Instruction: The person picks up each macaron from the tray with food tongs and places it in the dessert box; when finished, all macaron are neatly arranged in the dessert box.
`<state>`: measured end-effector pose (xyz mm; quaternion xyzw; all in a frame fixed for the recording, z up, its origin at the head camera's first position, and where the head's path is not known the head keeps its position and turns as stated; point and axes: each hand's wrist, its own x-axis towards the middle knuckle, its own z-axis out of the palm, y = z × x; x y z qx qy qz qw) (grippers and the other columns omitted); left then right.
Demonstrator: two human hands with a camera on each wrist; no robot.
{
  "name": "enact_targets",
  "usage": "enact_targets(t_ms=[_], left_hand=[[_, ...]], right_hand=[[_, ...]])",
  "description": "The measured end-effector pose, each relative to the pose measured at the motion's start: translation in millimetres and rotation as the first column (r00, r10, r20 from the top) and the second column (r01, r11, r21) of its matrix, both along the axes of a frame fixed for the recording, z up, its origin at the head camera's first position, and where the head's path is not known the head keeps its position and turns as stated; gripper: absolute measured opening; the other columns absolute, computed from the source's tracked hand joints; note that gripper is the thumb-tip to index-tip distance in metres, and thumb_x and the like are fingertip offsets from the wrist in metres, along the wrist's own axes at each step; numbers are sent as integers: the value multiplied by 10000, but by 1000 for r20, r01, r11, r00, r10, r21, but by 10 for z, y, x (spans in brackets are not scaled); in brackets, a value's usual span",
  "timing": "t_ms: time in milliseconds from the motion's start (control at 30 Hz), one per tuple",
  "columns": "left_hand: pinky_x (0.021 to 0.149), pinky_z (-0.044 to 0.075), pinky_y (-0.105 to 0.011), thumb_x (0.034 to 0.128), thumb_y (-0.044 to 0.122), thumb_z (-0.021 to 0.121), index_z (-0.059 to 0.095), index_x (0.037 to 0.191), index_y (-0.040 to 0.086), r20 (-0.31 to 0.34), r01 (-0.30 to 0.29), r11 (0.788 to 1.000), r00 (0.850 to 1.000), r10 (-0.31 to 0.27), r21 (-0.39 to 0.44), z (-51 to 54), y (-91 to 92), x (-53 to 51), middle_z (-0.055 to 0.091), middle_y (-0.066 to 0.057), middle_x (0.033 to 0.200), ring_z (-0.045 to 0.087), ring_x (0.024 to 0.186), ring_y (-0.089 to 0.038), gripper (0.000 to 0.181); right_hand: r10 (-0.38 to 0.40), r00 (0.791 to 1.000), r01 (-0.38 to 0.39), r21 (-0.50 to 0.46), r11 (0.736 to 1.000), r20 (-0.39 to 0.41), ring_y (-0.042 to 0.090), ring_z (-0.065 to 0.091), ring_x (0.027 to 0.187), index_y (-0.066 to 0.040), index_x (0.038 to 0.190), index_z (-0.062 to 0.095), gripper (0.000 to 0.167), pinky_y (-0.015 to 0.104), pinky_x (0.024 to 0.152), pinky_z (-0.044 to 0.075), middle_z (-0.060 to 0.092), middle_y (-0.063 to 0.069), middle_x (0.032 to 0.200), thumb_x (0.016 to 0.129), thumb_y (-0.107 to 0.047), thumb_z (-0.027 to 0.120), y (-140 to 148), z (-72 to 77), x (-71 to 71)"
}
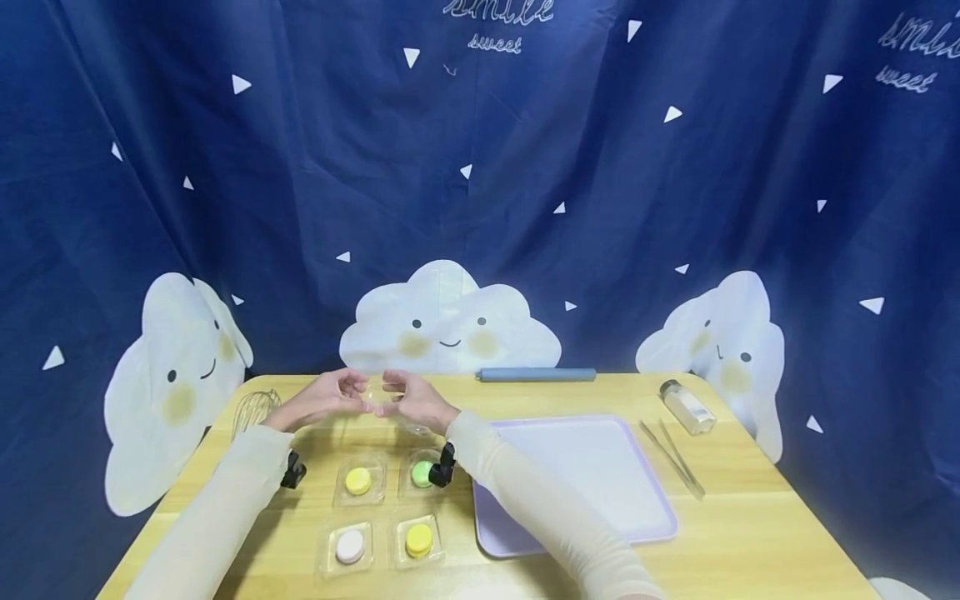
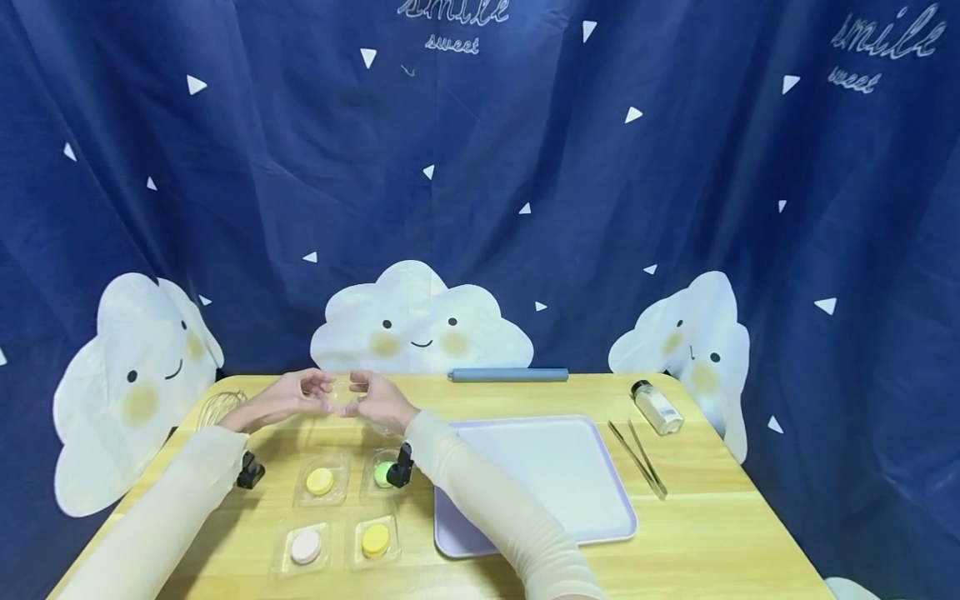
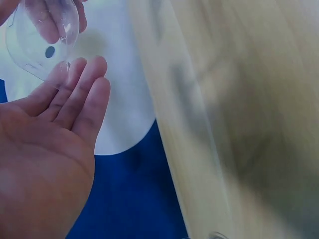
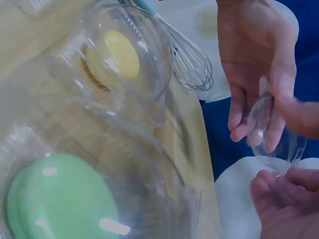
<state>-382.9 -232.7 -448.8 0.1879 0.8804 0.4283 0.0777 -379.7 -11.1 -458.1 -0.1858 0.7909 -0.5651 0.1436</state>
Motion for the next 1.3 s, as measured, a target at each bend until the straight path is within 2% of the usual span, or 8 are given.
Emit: enact_targets(t_ms=[500, 667, 733, 767, 900, 1000, 1100, 1300], left_hand=[[929, 529, -376, 851, 320, 795, 507, 1425, -3, -112, -46, 999, 993, 45, -7, 98, 162, 152, 640, -197, 1299, 630, 1107, -288, 719], [995, 541, -344, 1034, 419, 538, 416, 1481, -51, 74, -38, 983, 997, 25, 180, 114, 137, 154, 590, -246, 1379, 655, 1123, -220, 660], [991, 561, -330, 1074, 450, 420, 393, 1468, -99, 183, -16, 960, 982, -37, 278, 125, 106, 153, 627, -233, 1320, 688, 1070, -204, 676], [981, 576, -333, 1084, 468, 372, 384, 1460, -125, 238, -4, 946, 968, -78, 323, 131, 91, 152, 662, -213, 1270, 712, 1040, -212, 703], [972, 596, -376, 1096, 503, 223, 391, 1426, -168, 388, 89, 885, 875, -288, 457, 152, 43, 159, 737, -113, 1144, 734, 1061, -287, 767], [994, 587, -390, 1105, 454, 174, 492, 1357, -138, 425, 163, 827, 795, -434, 539, 162, 22, 152, 743, -113, 1141, 724, 1091, -297, 717], [1002, 583, -390, 1112, 363, 158, 571, 1300, -87, 420, 224, 766, 727, -543, 603, 174, 9, 136, 732, -138, 1177, 721, 1093, -273, 639], [1049, 558, -397, 1113, 250, 179, 561, 1325, -81, 387, 283, 674, 642, -662, 683, 187, -8, 142, 711, -149, 1249, 701, 1164, -286, 547]], right_hand=[[-12, 981, 26, 67, 997, -194, 290, 574, 1349, -97, 1508, 450, 759, 379, 1165, 454, 601, 110, 1452, 845, -174, 811, 219, 101, 106], [-58, 896, 124, 125, 984, -440, 275, 587, 1329, -108, 1509, 441, 787, 362, 1139, 479, 597, 96, 1449, 836, -226, 830, 285, 82, 152], [7, 780, 153, 203, 967, -626, 258, 569, 1345, -83, 1516, 420, 813, 329, 1160, 456, 569, 104, 1470, 834, -244, 833, 329, 62, 166], [61, 690, 175, 248, 953, -721, 249, 558, 1357, -64, 1518, 410, 822, 314, 1174, 439, 554, 111, 1481, 836, -250, 830, 354, 50, 171], [274, 188, 282, 319, 905, -943, 252, 537, 1382, 25, 1480, 424, 801, 287, 1235, 351, 540, 161, 1479, 826, -208, 822, 455, 19, 174], [350, -76, 297, 314, 902, -934, 269, 547, 1369, 50, 1440, 462, 695, 303, 1256, 317, 562, 180, 1447, 855, -157, 775, 501, 20, 163], [388, -229, 284, 320, 904, -893, 292, 556, 1358, 71, 1406, 494, 570, 347, 1258, 326, 572, 207, 1427, 915, -136, 695, 539, 44, 144], [408, -368, 274, 322, 906, -835, 300, 574, 1346, 65, 1361, 536, 388, 384, 1225, 385, 587, 222, 1410, 997, -65, 510, 576, 57, 140]])
